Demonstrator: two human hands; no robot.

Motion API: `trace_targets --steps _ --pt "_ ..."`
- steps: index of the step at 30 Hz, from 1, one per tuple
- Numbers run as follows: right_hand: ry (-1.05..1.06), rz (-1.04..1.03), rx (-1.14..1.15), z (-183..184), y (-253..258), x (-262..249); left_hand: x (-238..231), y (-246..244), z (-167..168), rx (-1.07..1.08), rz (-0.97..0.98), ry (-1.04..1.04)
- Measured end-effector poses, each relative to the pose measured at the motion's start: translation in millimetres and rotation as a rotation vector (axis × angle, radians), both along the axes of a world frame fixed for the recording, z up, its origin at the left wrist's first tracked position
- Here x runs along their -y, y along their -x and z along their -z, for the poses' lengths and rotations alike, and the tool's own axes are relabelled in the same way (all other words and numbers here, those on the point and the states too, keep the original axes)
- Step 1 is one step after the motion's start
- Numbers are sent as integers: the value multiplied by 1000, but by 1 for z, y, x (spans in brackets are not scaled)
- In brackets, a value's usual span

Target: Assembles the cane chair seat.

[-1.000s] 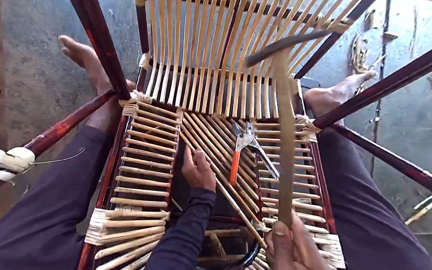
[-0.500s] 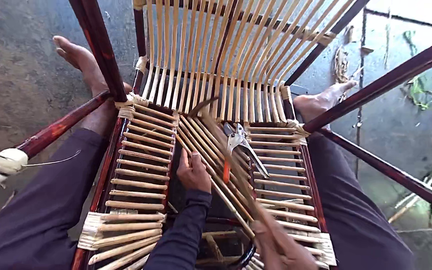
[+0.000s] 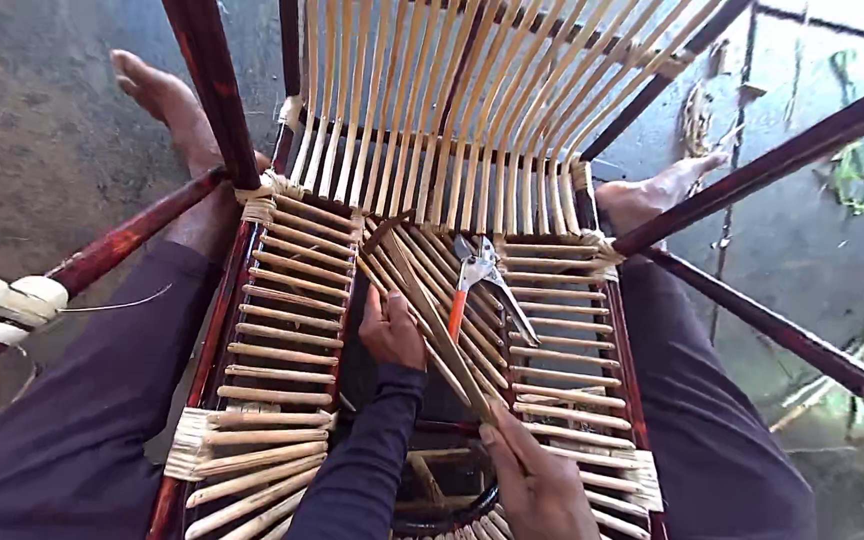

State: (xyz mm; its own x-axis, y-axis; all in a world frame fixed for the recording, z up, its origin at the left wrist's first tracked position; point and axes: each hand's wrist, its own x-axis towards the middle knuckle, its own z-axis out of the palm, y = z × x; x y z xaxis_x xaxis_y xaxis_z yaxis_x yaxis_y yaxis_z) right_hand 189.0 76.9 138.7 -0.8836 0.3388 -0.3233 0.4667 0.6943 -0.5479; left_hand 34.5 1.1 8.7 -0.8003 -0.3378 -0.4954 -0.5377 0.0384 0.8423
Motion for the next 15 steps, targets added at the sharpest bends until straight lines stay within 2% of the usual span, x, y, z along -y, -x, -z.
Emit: trace_targets --steps 2,4,9,12,15 --pt "5 18 -11 -2 3 -7 4 2 -1 14 22 -19" --pt "-45 28 -74 -3 1 -11 14 2 -10 85 124 -63" --pt "-268 -109 -168 7 -4 -31 32 -19 -38 260 336 -303" --pt "-346 -148 -205 8 -1 -29 35 -16 -37 226 367 -374" --pt "-334 -177 -242 7 -2 -27 35 -20 -33 171 324 -372"
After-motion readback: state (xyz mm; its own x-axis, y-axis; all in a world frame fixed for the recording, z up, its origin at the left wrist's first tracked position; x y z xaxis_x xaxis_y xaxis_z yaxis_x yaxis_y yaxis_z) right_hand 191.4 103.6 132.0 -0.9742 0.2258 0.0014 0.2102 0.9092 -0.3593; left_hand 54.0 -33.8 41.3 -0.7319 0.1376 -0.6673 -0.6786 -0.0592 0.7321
